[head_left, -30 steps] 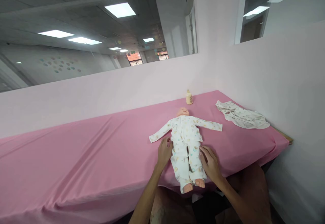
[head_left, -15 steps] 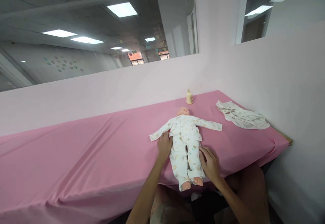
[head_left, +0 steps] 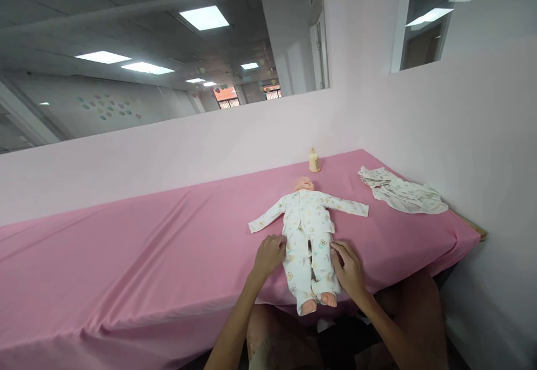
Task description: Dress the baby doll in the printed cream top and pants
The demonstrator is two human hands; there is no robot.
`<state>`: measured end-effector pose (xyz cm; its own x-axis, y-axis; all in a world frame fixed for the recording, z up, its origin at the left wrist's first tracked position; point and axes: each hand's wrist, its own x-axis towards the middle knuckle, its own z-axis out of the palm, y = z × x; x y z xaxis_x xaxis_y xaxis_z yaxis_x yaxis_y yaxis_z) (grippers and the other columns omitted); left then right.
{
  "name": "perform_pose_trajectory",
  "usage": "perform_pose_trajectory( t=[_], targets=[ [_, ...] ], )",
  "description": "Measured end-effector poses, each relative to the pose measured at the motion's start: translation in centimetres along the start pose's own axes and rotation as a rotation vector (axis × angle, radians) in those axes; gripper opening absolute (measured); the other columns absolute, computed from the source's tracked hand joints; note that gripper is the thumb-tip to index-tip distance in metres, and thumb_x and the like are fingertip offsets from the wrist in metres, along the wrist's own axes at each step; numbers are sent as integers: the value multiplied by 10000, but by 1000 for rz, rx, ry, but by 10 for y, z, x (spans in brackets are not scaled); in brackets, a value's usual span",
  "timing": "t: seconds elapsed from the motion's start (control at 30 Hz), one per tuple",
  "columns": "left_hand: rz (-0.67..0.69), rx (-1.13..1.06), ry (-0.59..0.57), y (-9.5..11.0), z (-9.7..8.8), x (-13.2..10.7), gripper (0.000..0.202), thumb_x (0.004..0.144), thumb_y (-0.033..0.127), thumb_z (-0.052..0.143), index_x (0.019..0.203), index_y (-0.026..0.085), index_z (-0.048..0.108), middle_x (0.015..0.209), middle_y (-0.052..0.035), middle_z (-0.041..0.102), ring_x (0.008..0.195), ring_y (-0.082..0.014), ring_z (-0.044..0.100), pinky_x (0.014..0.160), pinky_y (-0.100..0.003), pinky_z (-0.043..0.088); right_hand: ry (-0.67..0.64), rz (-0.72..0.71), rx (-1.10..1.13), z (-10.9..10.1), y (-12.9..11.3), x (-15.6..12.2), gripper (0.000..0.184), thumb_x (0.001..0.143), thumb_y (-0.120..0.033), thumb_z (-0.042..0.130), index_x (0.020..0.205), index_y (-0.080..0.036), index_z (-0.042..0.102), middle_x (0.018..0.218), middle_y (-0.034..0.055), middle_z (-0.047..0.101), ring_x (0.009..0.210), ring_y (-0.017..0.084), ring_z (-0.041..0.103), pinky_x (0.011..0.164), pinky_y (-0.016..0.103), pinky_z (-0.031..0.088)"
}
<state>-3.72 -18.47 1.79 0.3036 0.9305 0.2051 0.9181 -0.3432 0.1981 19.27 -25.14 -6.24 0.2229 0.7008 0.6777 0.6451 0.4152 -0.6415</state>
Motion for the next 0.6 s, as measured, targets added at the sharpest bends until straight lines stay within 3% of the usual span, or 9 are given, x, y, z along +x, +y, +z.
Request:
perform_pose_trajectory(
  t=[0.1, 0.17, 0.3, 0.43, 0.6],
  targets=[
    [7, -187, -31, 2, -22, -2, 240, 890, 265, 378, 691, 204, 498, 765, -36, 596, 772, -200, 554, 667, -305, 421, 2, 45, 83, -1, -4, 7, 266, 932, -246, 418, 1045, -201, 655, 1042, 97, 666, 987, 211, 621, 872, 369, 521],
    [0, -310, 19, 5, -36, 5, 220, 903, 309, 379, 792, 206, 538, 849, -35, 617, 815, -192, 571, 691, -302, 443, -9, 69, 116, -2, -9, 17, 256, 933, -254, 418, 1038, -206, 647, 1051, 91, 653, 1001, 206, 610, 890, 366, 512],
    [52, -369, 119, 19, -51, 37, 205, 917, 286, 365, 914, 208, 555, 965, -44, 628, 912, -186, 582, 767, -304, 454, -33, 16, 107, 0, -18, 56, 243, 926, -256, 417, 1024, -197, 631, 1048, 91, 640, 1010, 207, 594, 903, 364, 488],
    [19, -206, 117, 38, -44, 84, 210, 919, 288, 397, 1017, 187, 552, 1057, -85, 620, 955, -215, 593, 792, -337, 450, -117, -43, -37, 18, -23, 119, 241, 917, -271, 426, 1023, -183, 623, 1025, 87, 650, 1007, 214, 588, 902, 363, 463],
    [11, -58, 50, 50, -19, 117, 219, 925, 290, 405, 974, 156, 570, 1053, -125, 609, 960, -252, 595, 761, -348, 435, -302, 67, -316, 68, -23, 190, 241, 880, -283, 486, 1043, -173, 625, 1016, 82, 670, 942, 205, 614, 802, 307, 462]
  ],
)
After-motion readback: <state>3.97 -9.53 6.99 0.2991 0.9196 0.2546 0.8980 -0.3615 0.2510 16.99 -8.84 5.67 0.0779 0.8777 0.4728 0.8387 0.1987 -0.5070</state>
